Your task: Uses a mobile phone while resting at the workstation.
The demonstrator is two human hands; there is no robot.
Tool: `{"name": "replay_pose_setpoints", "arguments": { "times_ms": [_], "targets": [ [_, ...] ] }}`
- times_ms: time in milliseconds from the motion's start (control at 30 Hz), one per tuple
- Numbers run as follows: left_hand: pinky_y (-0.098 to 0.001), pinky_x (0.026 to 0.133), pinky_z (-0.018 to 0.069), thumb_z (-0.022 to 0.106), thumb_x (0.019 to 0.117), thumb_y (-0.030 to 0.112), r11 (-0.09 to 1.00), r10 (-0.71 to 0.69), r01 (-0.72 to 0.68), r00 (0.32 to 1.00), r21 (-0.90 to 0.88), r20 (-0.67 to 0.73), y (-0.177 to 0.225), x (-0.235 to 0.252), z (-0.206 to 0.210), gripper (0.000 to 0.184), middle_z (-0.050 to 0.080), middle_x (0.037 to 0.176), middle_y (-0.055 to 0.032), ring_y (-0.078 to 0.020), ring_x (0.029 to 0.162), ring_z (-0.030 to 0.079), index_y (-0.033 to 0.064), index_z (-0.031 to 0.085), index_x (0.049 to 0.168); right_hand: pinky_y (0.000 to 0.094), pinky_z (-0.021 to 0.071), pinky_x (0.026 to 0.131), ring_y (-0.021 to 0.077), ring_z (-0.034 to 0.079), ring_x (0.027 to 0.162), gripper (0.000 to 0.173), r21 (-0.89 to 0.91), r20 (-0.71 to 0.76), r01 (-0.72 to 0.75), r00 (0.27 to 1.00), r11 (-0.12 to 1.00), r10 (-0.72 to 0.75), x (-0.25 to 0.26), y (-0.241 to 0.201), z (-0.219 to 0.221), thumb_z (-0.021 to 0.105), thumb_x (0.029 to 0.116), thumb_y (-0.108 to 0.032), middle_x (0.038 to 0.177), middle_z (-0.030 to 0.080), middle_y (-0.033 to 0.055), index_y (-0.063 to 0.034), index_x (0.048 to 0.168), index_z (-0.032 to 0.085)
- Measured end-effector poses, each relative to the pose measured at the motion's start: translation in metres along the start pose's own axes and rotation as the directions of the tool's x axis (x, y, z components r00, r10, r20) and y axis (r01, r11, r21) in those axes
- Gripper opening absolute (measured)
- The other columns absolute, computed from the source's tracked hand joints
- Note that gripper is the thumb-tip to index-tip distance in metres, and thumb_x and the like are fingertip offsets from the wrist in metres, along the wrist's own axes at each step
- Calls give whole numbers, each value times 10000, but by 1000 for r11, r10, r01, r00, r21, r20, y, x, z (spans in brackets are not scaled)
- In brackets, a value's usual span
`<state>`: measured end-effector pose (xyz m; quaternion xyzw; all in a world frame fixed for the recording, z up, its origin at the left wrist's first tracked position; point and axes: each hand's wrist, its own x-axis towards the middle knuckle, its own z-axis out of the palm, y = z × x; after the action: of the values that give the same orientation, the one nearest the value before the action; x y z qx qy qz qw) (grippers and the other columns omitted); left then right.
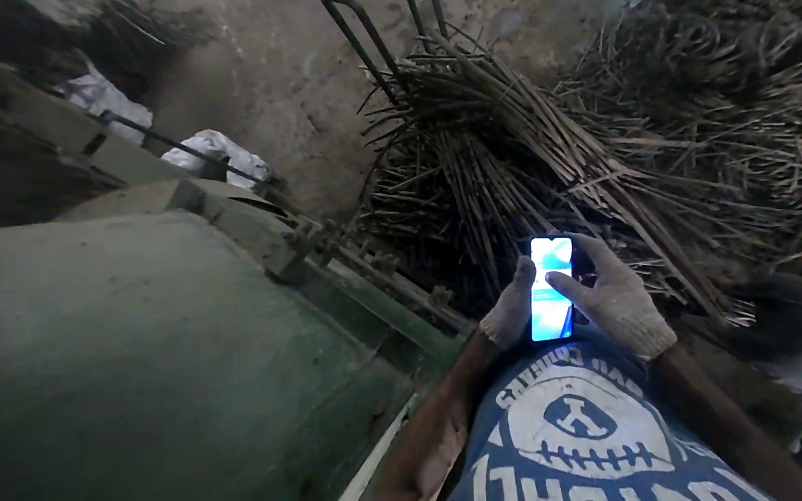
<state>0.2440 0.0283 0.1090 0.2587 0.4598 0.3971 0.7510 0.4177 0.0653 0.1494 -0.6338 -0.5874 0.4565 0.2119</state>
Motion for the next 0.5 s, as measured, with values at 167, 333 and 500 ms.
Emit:
{"name": "replay_pose_setpoints", "arguments": {
  "times_ms": [167, 333, 500],
  "targets": [
    [-333, 942, 590, 204, 1004, 738, 998, 10, -8, 999, 67, -32, -3, 1, -4, 752, 712, 1212, -5, -92, 1096, 682, 218, 567, 1407, 418, 618, 681, 171, 709, 855, 440, 190, 1, 18, 1000, 982, -18, 0, 11, -3, 487, 1015, -135, 1157, 710, 17, -278, 1420, 582],
    [-357, 971, 578, 210, 981, 772, 998, 8, -6, 999, 61, -40, -5, 4, -5, 773, 702, 1260, -2, -109, 1142, 670, 246, 559, 1429, 418, 621, 668, 184, 708, 840, 431, 232, 40, -15, 999, 973, 6, -1, 13, -2, 500, 1020, -195, 1191, 693, 28, -285, 1437, 564],
    [-361, 973, 576, 214, 988, 764, 998, 9, -5, 998, 69, -57, -3, 3, -2, 760, 698, 1257, -1, -104, 1145, 662, 242, 564, 1417, 441, 642, 758, 165, 728, 915, 518, 149, 37, -5, 999, 989, 0, -1, 9, 0, 682, 958, -425, 1158, 719, 0, -304, 1441, 539]
  ]
}}
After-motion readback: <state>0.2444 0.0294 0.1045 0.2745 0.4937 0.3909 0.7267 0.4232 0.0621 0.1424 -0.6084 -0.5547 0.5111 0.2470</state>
